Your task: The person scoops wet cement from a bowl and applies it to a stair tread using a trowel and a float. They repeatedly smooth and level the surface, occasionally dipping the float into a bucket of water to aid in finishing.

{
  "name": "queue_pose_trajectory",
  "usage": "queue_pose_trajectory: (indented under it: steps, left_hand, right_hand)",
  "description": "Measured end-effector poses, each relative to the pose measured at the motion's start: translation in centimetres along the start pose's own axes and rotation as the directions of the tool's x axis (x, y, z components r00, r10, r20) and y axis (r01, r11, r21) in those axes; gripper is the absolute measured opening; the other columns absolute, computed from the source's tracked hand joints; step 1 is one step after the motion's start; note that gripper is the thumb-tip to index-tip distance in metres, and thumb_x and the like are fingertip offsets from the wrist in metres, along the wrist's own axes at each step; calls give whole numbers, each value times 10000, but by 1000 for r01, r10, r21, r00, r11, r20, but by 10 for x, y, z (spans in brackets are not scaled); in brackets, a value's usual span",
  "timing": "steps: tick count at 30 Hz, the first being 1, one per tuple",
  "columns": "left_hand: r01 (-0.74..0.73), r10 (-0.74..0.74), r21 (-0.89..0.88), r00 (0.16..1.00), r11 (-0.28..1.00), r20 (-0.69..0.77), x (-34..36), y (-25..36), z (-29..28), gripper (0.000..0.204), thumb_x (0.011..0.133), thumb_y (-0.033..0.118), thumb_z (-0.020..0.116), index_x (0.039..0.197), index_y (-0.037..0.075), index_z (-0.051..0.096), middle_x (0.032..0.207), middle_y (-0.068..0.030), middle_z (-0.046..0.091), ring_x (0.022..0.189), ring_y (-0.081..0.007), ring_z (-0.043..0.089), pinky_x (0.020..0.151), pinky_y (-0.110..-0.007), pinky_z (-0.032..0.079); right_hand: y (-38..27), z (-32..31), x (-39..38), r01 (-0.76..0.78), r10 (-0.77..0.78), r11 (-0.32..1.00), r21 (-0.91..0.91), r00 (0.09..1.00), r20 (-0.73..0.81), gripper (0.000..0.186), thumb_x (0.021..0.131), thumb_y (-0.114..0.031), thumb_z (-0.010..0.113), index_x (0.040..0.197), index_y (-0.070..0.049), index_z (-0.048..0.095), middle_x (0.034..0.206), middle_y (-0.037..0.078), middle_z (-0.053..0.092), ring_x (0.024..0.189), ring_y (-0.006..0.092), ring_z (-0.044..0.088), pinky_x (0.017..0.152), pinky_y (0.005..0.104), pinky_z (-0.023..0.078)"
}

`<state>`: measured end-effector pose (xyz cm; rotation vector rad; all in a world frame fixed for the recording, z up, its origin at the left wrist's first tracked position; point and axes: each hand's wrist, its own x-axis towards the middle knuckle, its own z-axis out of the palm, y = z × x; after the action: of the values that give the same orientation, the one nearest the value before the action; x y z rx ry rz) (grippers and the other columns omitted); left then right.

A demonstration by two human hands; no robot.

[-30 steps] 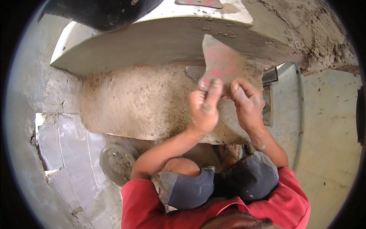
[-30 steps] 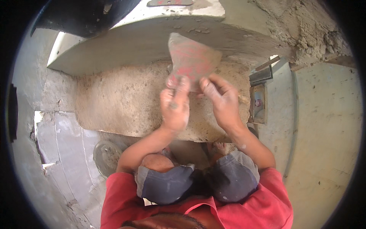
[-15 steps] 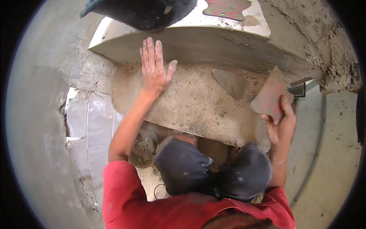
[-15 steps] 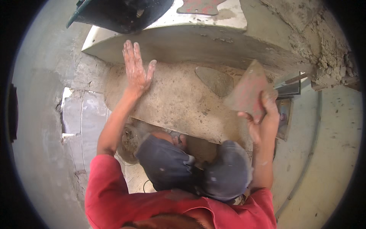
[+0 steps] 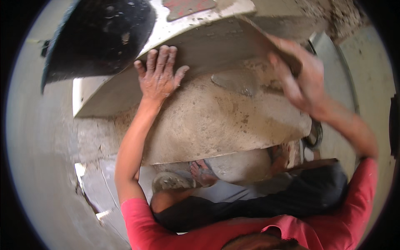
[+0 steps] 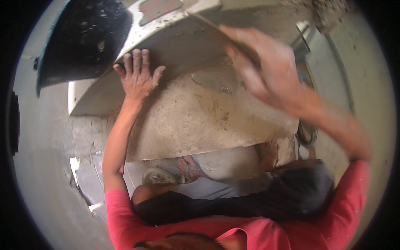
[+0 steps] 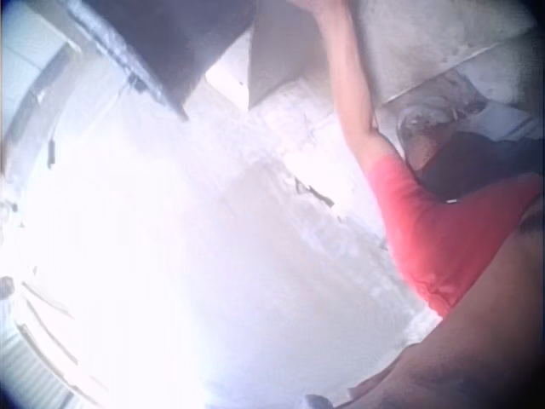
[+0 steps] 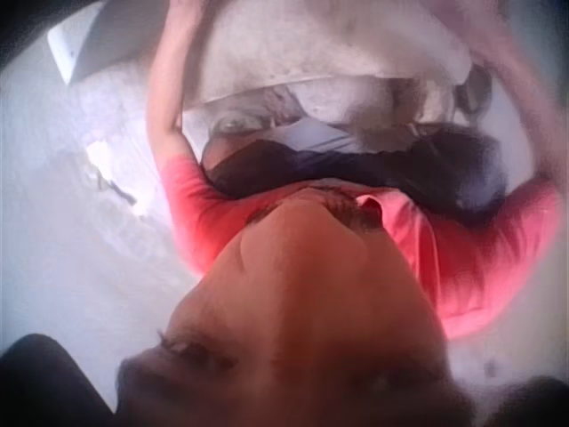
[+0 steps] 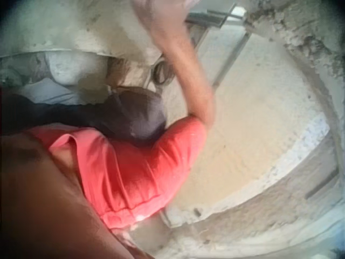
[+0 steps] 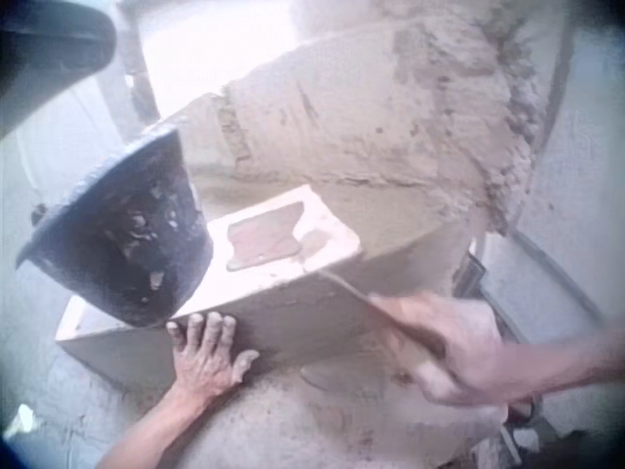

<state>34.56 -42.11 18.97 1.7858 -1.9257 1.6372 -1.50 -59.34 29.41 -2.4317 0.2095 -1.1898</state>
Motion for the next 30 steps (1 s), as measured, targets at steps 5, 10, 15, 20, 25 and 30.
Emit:
queue_pose_trajectory:
  steps: [5, 10, 15, 20, 25, 30]
  left_hand:
    - [2, -2, 15, 1000, 1000, 3, -7, -6, 4, 808, 1012, 653, 581, 1628, 139, 482, 1798, -93, 196, 1675, -349, -4, 1278, -629, -164]
    - [10, -10, 5, 1000, 1000, -1, -9, -6, 6, 785, 1012, 649, 577, 1610, 144, 513, 1794, -76, 222, 1673, -360, 14, 1260, -649, -187]
    - [-23, 24, -12, 996, 1000, 88, -28, -19, -5, 761, 1023, 634, 564, 1604, 144, 523, 1795, -65, 222, 1675, -345, 24, 1261, -643, -187]
    - [-33, 25, 56, 991, 998, 133, -43, -32, -4, 740, 1036, 609, 561, 1604, 136, 523, 1793, -62, 230, 1677, -320, 45, 1267, -636, -175]
    - [5, -9, 29, 990, 1000, 139, -55, -33, -2, 706, 1029, 587, 587, 1583, 151, 550, 1781, -47, 259, 1673, -302, 87, 1290, -627, -122]
    - [63, -66, 22, 980, 998, 186, -61, -33, -6, 646, 1012, 585, 621, 1538, 209, 616, 1746, -3, 356, 1662, -274, 171, 1302, -626, -89]
  right_hand:
    - [1, 34, 32, 143, -210, 944, -297, 955, -208, 341, 1001, -81, 696, 1316, 50, 702, 1142, 204, 778, 914, 255, 765, 819, 335, 604]
    - [-37, 123, 4, -112, -82, 964, -242, 739, -668, 335, 977, -47, 706, 1292, 67, 716, 1128, 219, 789, 980, 297, 786, 825, 354, 644]
    - [-48, 164, -10, -528, 220, 840, -127, 545, -809, 335, 1008, -71, 662, 1285, 115, 699, 1164, 277, 771, 1057, 371, 775, 891, 417, 656]
    - [-9, 222, 16, -552, 129, 780, -296, 604, -786, 431, 946, 6, 695, 1367, 93, 664, 1124, 242, 793, 915, 286, 798, 838, 380, 654]
    - [-51, 266, 5, -373, 98, 894, -249, 704, -704, 556, 891, 52, 698, 1438, 90, 607, 1121, 239, 794, 897, 293, 791, 874, 392, 642]
    - [-64, 213, 1, -188, -2, 961, -201, 726, -687, 508, 896, 58, 675, 1403, 75, 641, 1234, 233, 767, 1020, 314, 788, 859, 364, 671]
